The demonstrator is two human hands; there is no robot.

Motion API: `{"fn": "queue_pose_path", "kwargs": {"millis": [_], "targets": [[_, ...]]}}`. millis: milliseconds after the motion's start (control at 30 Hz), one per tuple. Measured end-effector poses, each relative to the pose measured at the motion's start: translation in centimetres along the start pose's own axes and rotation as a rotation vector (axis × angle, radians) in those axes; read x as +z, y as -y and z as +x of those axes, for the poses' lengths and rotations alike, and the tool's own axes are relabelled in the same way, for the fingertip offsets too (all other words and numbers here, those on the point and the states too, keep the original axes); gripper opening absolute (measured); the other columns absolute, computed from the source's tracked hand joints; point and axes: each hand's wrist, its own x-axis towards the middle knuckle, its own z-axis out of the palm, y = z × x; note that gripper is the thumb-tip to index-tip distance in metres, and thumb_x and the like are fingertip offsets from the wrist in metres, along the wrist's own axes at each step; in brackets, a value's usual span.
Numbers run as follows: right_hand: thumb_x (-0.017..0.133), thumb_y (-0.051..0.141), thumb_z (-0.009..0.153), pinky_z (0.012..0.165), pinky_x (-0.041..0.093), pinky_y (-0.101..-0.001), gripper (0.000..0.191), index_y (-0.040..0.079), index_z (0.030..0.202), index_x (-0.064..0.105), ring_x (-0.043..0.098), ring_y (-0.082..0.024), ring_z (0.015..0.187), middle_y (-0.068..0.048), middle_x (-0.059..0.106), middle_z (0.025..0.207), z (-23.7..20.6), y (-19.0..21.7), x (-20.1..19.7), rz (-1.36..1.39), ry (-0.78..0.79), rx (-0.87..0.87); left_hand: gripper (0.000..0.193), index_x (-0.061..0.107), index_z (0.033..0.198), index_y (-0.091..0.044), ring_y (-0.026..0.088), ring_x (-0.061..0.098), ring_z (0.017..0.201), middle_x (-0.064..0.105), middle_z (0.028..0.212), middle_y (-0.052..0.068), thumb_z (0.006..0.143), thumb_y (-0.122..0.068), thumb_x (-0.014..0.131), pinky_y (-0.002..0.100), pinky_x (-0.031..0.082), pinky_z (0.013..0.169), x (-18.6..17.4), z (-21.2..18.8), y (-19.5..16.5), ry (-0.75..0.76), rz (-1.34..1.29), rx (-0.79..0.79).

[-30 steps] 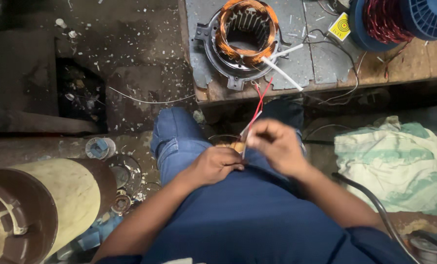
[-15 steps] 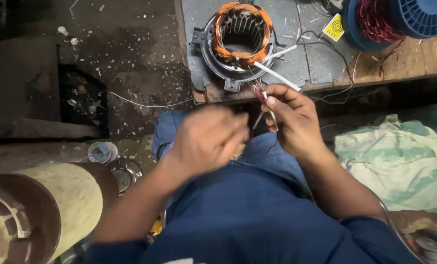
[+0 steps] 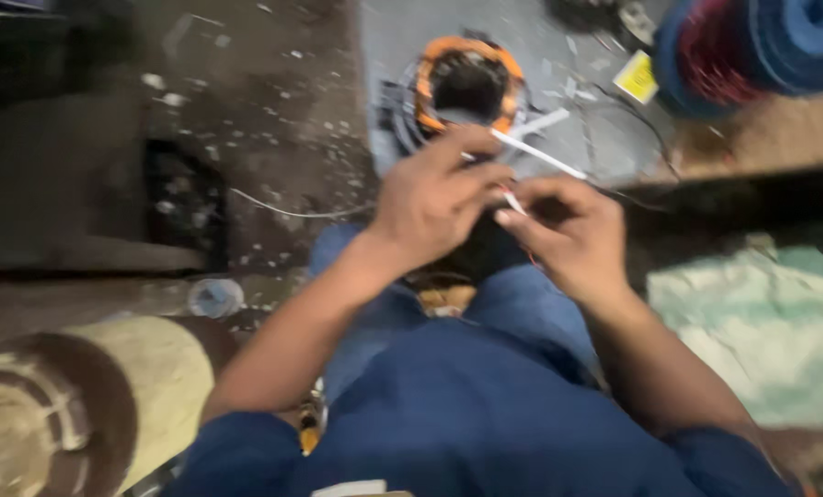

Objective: The person twists and connects red and white wires to a motor stator, then slides white heat-shrink tubing over the connections and secures them. The person uses scissors to trim the tubing and continues to adjust the wires on the stator.

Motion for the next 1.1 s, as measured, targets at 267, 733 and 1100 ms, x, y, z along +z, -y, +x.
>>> {"fn": "queue_pose_path", "kwargs": {"millis": [267, 733, 1100], "targets": [[0.083, 0.001, 0.092, 0.078, 0.051, -0.0265, 0.012, 0.001, 0.101, 0.075, 0.064, -0.012, 0.084, -0.005, 0.073, 0.093, 0.0, 0.7, -0.7, -0.337, -0.102, -0.278, 0.018, 0.072, 0.103, -0.009, 0.023, 0.073, 0.093, 0.072, 0.105, 0.004, 0.087, -0.009, 0.082, 0.034, 0.059, 0.078, 0.8, 0.2, 1.0, -0.026, -0.153, 0.002], [0.086, 0.003, 0.087, 0.074, 0.049, -0.0285, 0.015, 0.002, 0.099, 0.077, 0.063, -0.015, 0.078, -0.005, 0.073, 0.087, -0.2, 0.6, -0.5, -0.437, -0.165, -0.322, 0.018, 0.073, 0.104, -0.008, 0.022, 0.068, 0.08, 0.071, 0.102, 0.003, 0.088, -0.009, 0.082, 0.036, 0.053, 0.068, 0.6, 0.2, 0.9, -0.036, -0.041, 0.13], [0.085, 0.004, 0.088, 0.08, 0.053, -0.0295, 0.016, 0.004, 0.101, 0.077, 0.068, -0.018, 0.085, -0.008, 0.076, 0.095, -0.2, 0.4, -0.6, -0.445, -0.147, -0.382, 0.021, 0.072, 0.104, -0.009, 0.022, 0.068, 0.08, 0.071, 0.102, 0.003, 0.085, -0.005, 0.08, 0.036, 0.052, 0.067, 0.8, -0.2, 1.3, -0.02, -0.02, 0.143]]}}
